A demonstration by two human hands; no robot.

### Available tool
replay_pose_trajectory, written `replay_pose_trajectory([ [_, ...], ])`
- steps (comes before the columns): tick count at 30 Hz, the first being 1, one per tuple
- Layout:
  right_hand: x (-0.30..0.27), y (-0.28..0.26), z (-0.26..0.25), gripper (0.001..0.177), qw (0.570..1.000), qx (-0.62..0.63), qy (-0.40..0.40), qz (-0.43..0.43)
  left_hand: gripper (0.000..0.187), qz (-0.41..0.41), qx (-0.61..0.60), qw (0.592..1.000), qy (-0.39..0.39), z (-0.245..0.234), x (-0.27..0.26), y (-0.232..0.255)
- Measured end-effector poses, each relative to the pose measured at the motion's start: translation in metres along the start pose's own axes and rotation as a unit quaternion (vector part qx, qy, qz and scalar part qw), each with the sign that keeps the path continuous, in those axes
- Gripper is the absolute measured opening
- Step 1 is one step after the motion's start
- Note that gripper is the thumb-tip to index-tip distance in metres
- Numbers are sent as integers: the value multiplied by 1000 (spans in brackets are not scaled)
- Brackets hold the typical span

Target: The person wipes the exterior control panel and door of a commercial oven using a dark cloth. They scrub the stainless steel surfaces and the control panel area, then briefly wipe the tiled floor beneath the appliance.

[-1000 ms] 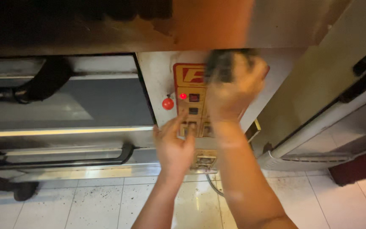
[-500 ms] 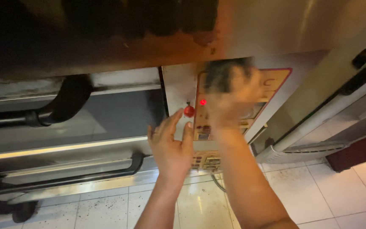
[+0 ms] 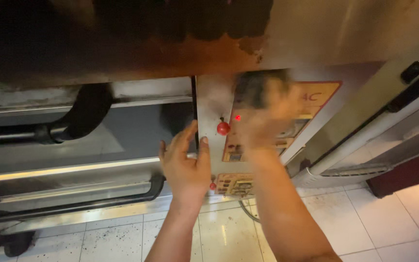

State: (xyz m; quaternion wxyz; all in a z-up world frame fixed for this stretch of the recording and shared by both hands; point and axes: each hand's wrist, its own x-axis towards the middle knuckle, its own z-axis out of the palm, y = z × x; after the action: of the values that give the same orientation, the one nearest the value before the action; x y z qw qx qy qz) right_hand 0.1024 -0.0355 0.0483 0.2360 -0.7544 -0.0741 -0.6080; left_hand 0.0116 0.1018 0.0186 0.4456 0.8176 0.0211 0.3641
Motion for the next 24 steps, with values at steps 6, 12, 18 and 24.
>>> replay_pose_trajectory([
  [6, -1, -6, -3, 41, 991, 11, -108, -77, 36, 0, 23, 1000, 12, 3, 1, 2],
  [12, 12, 38, -21, 27, 993, 23, -24, 116, 35, -14, 14, 1000, -6, -1, -7, 6],
  [18, -21, -14, 2, 60, 989, 39, -117, -82, 36, -24, 11, 1000, 9, -4, -10, 5],
  [24, 12, 48, -25, 26, 997, 56, -3, 48, 37, -34, 11, 999, 1, -12, -13, 10],
])
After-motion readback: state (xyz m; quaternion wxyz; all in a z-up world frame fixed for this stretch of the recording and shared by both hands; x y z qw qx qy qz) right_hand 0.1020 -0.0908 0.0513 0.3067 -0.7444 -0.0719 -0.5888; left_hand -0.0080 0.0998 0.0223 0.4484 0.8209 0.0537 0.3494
